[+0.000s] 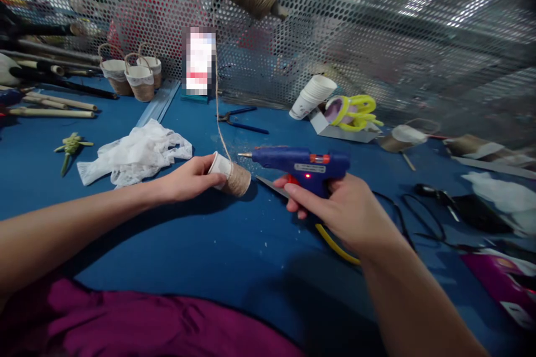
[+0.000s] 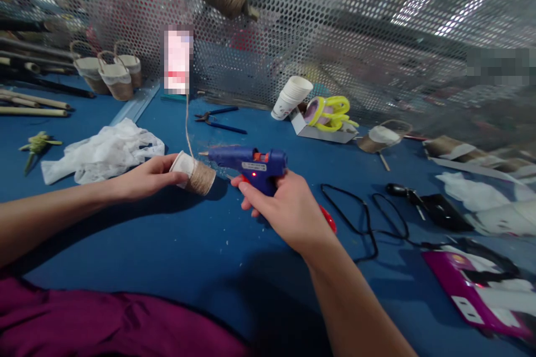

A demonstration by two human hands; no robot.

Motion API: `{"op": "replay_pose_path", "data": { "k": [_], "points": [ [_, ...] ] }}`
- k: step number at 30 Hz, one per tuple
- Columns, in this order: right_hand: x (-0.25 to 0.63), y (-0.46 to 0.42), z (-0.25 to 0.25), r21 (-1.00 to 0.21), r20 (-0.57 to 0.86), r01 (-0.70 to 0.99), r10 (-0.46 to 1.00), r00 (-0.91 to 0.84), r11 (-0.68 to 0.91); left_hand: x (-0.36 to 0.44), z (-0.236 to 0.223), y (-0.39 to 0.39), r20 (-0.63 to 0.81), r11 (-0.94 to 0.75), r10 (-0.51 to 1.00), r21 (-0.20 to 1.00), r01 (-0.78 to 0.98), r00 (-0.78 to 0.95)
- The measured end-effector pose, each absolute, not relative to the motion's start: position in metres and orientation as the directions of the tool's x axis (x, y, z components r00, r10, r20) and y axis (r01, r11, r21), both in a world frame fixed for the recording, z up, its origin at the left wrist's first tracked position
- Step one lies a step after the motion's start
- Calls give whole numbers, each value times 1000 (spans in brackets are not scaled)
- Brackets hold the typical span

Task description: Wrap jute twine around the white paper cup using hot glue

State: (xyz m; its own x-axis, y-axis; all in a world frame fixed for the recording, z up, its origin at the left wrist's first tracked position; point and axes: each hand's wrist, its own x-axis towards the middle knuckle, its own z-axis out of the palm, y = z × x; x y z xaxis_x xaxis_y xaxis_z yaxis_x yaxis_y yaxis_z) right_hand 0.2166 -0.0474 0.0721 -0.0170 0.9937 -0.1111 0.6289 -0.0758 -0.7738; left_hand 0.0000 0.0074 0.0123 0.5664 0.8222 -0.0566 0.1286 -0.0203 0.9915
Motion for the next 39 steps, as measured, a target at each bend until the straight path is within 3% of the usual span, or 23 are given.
{"op": "replay_pose_path", "data": {
  "k": [4,11,39],
  "points": [
    [218,-50,65,-707,-126,699,992,31,-112,-1,13,8,-38,-48,805,991,129,592],
    [216,-54,65,-555,58,822,991,-120,132,-1,18,7,-5,-101,781,986,133,624],
    [212,-57,67,-418,170,885,975,-144,203,-3,12,7,-30,-152,752,964,217,658]
  ]
}}
